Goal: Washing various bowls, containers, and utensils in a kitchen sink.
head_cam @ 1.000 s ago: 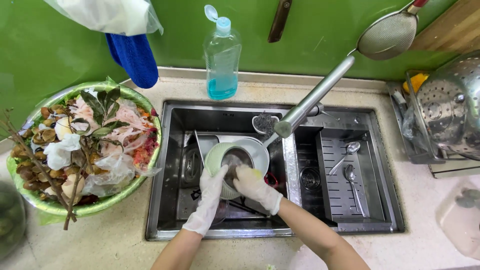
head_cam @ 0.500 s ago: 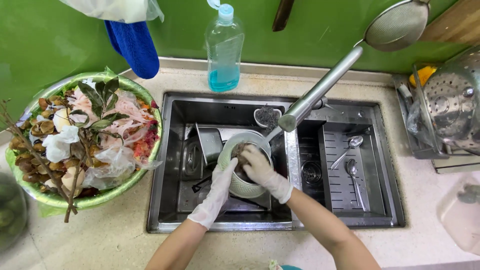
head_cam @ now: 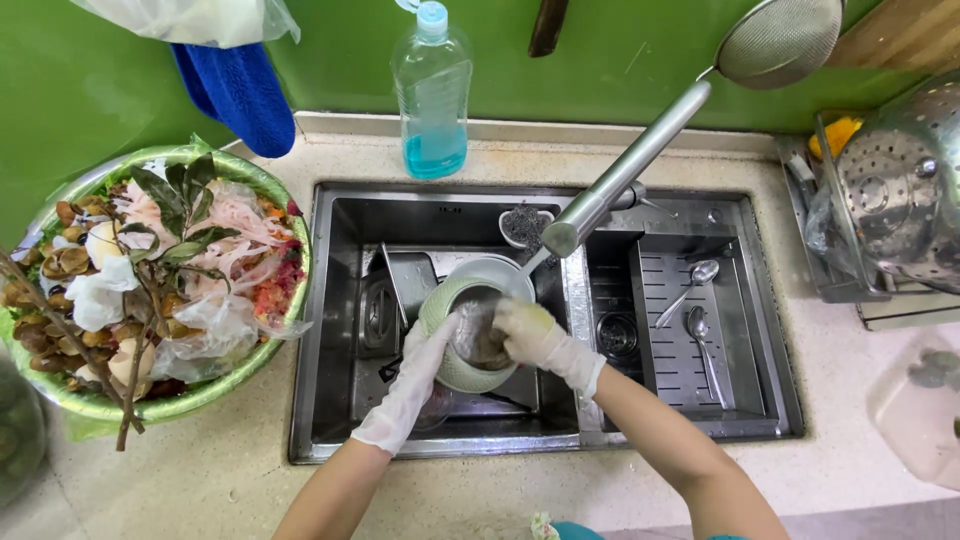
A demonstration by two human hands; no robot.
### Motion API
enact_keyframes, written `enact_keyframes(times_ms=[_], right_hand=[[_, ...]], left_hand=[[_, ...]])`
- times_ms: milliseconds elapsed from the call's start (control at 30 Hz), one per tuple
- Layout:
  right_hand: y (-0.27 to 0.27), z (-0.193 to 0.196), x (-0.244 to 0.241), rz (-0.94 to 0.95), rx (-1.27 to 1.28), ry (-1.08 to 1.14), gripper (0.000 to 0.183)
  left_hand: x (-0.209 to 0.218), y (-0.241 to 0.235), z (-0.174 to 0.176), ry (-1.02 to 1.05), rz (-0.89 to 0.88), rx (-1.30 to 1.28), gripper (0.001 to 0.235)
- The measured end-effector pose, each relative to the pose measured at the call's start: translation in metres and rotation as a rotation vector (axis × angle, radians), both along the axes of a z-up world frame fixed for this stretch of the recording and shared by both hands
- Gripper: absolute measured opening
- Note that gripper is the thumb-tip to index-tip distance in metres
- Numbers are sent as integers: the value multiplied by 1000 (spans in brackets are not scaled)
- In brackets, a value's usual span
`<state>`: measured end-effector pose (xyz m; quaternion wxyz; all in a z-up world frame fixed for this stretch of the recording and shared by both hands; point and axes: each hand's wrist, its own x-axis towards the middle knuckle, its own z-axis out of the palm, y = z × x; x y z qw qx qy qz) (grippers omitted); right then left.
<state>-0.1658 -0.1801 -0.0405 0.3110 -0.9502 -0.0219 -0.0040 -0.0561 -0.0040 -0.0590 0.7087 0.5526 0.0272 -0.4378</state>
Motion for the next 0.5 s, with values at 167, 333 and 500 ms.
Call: enact_keyframes(times_ms=[167, 333, 500], right_hand=[[10, 27, 12, -282, -181, -207, 25], [13, 83, -7, -34, -242, 368, 33], [-3, 96, 6, -396, 230, 144, 31]], left_hand=[[8, -15, 9, -3, -19, -11, 53], [27, 2, 93, -744, -220, 262, 55], [30, -14, 106, -1250, -360, 555, 58]])
